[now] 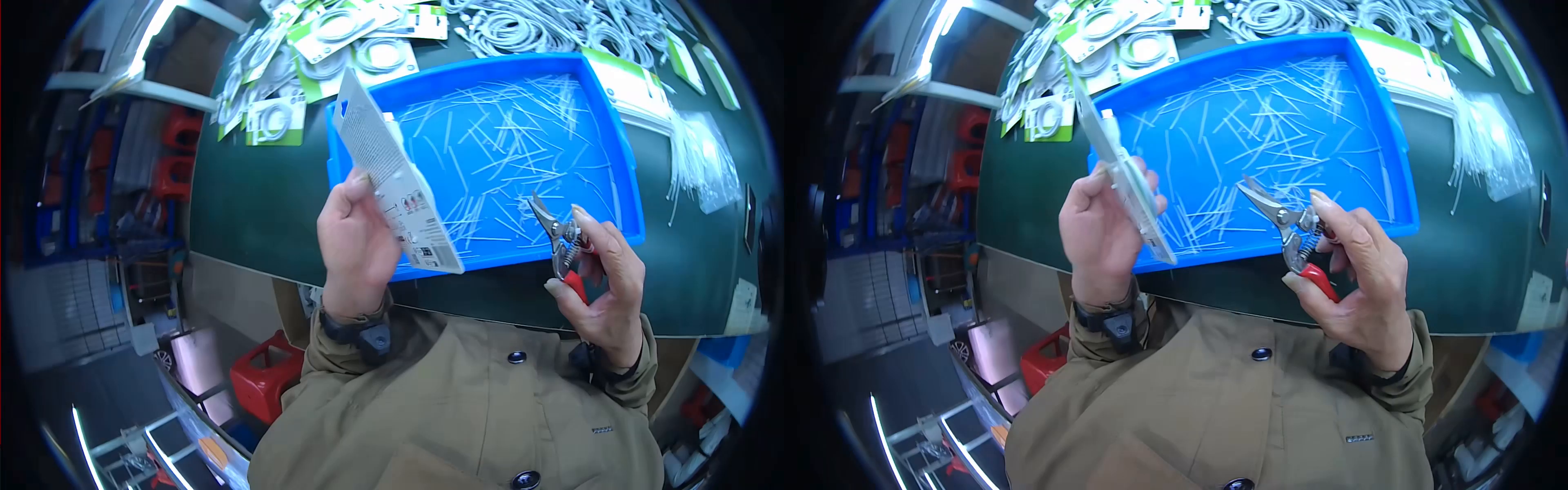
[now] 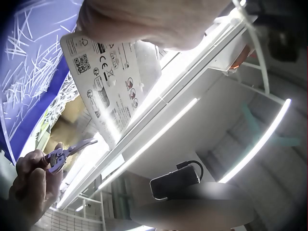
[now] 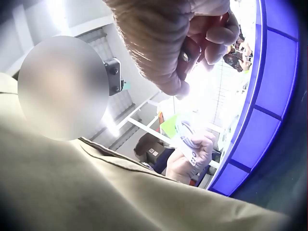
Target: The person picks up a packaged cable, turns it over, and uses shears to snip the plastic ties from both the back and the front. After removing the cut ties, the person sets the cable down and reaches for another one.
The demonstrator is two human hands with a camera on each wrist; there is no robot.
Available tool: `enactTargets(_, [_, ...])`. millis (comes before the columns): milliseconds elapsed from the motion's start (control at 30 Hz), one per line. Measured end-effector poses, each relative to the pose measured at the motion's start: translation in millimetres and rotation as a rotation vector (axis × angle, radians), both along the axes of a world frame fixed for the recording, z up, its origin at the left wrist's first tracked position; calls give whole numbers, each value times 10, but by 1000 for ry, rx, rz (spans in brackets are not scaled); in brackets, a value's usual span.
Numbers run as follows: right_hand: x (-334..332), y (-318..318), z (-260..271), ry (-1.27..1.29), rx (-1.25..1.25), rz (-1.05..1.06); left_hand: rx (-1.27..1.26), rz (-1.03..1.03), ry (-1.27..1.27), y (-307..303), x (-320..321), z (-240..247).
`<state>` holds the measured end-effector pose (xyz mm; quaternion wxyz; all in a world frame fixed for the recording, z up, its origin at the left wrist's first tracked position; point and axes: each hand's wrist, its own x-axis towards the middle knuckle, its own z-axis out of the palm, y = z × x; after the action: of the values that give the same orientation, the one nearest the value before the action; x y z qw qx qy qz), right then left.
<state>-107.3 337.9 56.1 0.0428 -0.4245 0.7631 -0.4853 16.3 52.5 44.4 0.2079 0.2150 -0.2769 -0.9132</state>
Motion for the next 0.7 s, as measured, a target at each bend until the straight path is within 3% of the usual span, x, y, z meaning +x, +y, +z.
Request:
enactTargets(100, [27, -72, -14, -5, 28, 42, 78, -132, 163, -95, 9, 7])
enactTargets(233, [48, -129, -67, -18, 58, 98, -34, 2, -10, -35, -25, 85])
enactTargets(367, [58, -183, -57, -10, 99, 141, -58, 14, -12, -53, -16, 44])
enactTargets(500, [70, -257, -12, 11, 137, 215, -13, -160, 287, -167, 59, -174])
enactTargets(567, [91, -319, 26, 31, 151, 249, -130, -351, 611, -357, 18, -475])
enactTargets(700, [155, -437, 96, 72, 204, 336, -103, -472, 636, -426, 61, -432])
